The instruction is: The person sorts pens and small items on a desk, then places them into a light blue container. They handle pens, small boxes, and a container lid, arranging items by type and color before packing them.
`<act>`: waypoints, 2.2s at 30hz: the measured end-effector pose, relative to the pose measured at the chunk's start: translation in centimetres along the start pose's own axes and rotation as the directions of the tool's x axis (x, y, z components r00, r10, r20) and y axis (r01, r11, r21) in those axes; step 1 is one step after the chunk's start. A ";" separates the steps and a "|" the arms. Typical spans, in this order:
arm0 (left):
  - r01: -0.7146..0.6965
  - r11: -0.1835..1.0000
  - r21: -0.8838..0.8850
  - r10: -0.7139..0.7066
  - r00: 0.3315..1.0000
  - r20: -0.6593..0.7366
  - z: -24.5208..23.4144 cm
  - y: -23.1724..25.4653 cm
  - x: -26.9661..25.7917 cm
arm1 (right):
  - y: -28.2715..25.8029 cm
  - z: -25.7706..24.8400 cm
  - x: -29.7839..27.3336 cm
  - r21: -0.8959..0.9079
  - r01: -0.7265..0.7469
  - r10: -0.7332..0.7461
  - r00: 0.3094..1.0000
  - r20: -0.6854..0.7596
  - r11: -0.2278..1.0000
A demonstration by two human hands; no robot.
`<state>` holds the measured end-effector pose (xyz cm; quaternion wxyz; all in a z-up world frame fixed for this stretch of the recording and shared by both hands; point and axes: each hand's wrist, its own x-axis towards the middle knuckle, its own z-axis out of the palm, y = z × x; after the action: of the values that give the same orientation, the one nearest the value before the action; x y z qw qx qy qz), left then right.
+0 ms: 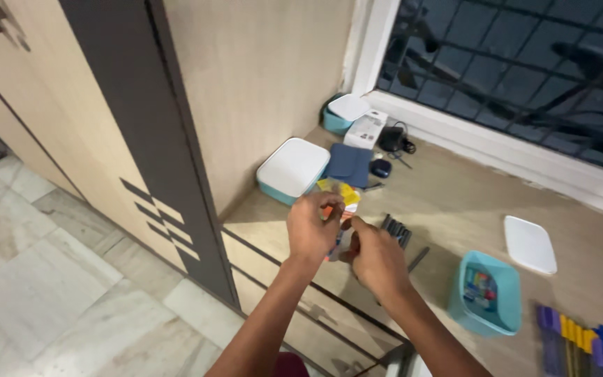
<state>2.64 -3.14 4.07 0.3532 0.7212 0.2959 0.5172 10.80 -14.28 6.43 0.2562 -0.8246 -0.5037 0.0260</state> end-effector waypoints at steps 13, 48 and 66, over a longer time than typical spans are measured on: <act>0.212 0.920 -0.330 0.078 0.725 0.684 10.8 7.3 -8.9 | 16.3 -13.6 -6.1 0.476 -0.184 0.323 0.919 -0.227 0.860; 0.018 0.995 -0.095 0.056 0.689 0.723 15.2 6.3 -13.2 | 16.4 -10.7 -6.7 -0.321 -0.174 0.228 0.964 0.138 0.931; -0.046 0.991 -0.123 0.120 0.700 0.704 15.4 5.6 -14.1 | 18.6 -9.7 -5.5 -0.206 0.068 -0.027 0.981 0.193 0.976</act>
<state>13.61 -20.65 -2.30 0.4503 0.8593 0.0791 0.2292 26.24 -29.55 5.29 0.1185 -0.8287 -0.5452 0.0440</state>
